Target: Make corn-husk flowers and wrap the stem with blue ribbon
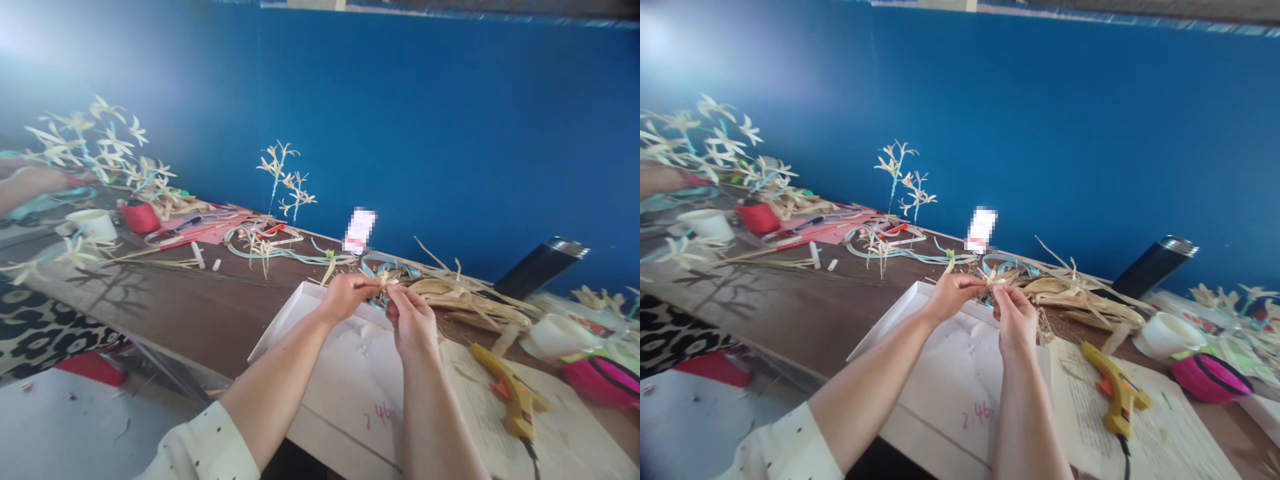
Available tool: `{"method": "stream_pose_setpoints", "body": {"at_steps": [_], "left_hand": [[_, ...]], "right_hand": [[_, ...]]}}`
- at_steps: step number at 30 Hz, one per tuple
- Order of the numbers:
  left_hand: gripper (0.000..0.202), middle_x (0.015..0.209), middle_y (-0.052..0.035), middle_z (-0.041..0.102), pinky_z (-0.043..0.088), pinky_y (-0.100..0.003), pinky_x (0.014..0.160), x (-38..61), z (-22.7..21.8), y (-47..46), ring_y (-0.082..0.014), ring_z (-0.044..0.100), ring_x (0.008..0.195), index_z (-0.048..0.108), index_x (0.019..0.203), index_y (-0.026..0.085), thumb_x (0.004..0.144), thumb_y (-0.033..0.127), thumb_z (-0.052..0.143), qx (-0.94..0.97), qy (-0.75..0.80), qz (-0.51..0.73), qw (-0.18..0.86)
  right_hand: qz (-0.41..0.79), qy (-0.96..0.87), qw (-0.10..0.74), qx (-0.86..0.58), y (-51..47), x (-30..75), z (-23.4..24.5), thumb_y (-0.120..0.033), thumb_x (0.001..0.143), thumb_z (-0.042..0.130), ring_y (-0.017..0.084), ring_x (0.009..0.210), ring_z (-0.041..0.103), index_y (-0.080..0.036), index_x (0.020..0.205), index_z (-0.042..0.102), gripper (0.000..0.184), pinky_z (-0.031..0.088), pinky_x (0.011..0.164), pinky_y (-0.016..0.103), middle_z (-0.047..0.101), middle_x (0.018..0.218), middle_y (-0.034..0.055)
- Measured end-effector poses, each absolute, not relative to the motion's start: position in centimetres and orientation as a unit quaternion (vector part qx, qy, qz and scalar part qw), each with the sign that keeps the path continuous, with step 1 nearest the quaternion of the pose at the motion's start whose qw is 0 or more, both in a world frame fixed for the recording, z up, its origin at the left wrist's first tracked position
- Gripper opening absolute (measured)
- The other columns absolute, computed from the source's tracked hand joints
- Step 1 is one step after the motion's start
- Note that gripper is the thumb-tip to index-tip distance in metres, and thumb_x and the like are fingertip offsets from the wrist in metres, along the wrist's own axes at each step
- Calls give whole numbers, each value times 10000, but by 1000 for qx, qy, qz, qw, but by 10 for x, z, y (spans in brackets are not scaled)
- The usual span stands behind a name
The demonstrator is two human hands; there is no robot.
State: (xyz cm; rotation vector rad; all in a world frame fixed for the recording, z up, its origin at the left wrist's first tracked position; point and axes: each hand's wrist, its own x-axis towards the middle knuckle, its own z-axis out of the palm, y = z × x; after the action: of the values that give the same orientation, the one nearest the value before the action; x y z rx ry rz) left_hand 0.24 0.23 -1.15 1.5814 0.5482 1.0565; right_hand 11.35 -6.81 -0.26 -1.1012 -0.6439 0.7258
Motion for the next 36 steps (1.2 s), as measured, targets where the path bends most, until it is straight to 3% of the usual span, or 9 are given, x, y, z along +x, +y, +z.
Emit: {"method": "stream_pose_setpoints", "body": {"at_steps": [8, 17, 28, 36], "left_hand": [[208, 852, -34, 716, 475, -240, 721, 3, -11, 0, -161, 637, 792, 735, 864, 178, 739, 322, 652, 696, 240, 468, 489], [233, 852, -53, 717, 485, -264, 756, 2, -8, 1, -184, 643, 840, 732, 834, 149, 699, 332, 682, 671, 227, 454, 540], [240, 791, -58, 698, 469, -250, 684, 1, -5, 0, -161, 631, 754, 694, 827, 125, 669, 304, 711, 653, 233, 446, 566], [222, 866, -67, 715, 495, -278, 774, 3, -8, 1, -188, 648, 843, 725, 855, 144, 701, 299, 689, 661, 213, 464, 550]], "right_hand": [[350, -285, 738, -502, -69, 114, -3, -317, 586, 757, 46, 432, 306, -165, 644, 617, 215, 194, 392, 192, 479, 533, -47], [389, -299, 725, -483, -71, 115, 0, -347, 563, 776, 44, 459, 320, -167, 657, 611, 261, 197, 386, 189, 502, 632, -25], [405, -300, 729, -463, -71, 115, 0, -327, 580, 777, 42, 463, 315, -165, 665, 611, 248, 207, 395, 183, 477, 597, -40], [396, -300, 726, -476, -71, 115, 0, -343, 566, 779, 43, 455, 320, -168, 653, 608, 260, 208, 386, 188, 484, 607, -37]]}}
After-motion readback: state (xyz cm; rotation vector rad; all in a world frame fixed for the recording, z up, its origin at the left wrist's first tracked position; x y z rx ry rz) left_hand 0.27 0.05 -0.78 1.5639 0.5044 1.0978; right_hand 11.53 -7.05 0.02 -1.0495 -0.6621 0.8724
